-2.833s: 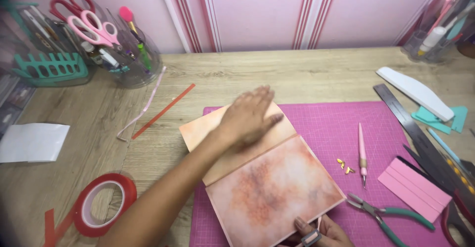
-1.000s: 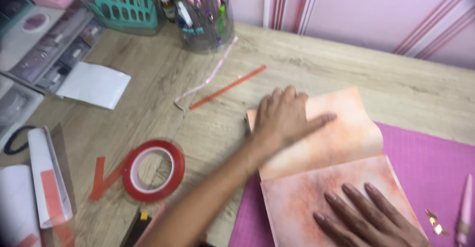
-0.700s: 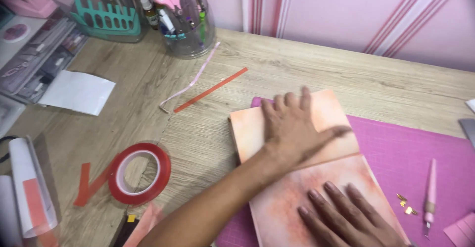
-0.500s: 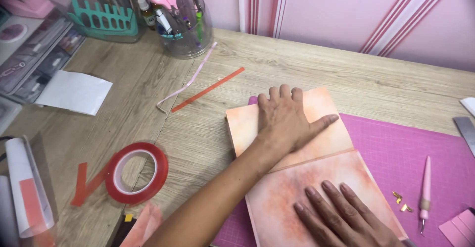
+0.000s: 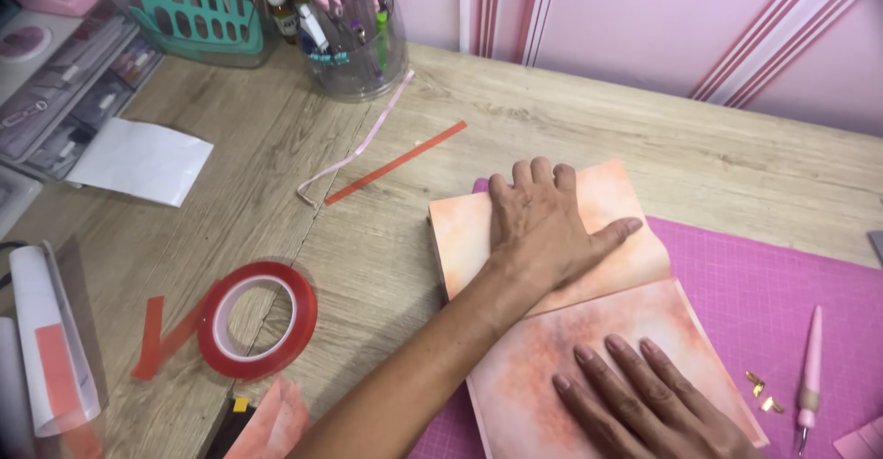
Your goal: Assembling a handmade journal by attaching metal corners and a ribbon
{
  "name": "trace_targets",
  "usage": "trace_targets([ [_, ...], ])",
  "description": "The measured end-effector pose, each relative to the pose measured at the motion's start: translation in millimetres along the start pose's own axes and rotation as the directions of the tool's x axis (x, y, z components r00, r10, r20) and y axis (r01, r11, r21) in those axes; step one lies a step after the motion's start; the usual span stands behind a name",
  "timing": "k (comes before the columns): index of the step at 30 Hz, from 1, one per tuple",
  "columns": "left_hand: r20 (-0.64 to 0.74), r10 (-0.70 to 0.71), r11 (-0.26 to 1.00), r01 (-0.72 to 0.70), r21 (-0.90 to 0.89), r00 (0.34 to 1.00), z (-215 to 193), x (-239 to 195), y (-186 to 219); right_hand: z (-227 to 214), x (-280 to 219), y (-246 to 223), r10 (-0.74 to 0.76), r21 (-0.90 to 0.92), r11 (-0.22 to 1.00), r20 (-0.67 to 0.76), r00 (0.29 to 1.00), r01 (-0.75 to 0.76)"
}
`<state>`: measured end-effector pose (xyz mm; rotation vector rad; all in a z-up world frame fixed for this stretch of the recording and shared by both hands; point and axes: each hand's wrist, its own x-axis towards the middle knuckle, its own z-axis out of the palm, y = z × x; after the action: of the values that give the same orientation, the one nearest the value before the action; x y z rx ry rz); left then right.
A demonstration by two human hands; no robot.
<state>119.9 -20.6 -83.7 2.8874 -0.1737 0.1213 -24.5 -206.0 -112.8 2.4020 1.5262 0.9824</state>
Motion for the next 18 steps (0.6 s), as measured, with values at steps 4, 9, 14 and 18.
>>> trace_targets([
  [4,0.032,0.003,1.000,-0.004,0.011,0.999,-7.9,1.6,-0.2,-10.9,4.9,0.6,-0.007,-0.019,1.000,0.025,1.000,0.008],
  [9,0.081,-0.039,0.999,0.040,-0.003,0.996,-10.3,0.7,0.3,-21.0,-9.7,-24.7,0.041,0.030,0.999,0.054,0.998,-0.043],
  [14,0.056,-0.031,0.999,0.033,-0.027,0.998,-4.0,-0.1,-3.3,-19.5,-90.7,-43.9,0.088,0.004,0.996,0.091,0.992,-0.089],
  [18,-0.366,0.237,0.928,-0.321,-0.188,0.900,-34.9,-57.7,5.7,-42.0,-141.7,24.9,0.495,0.130,0.842,0.199,0.846,-0.523],
])
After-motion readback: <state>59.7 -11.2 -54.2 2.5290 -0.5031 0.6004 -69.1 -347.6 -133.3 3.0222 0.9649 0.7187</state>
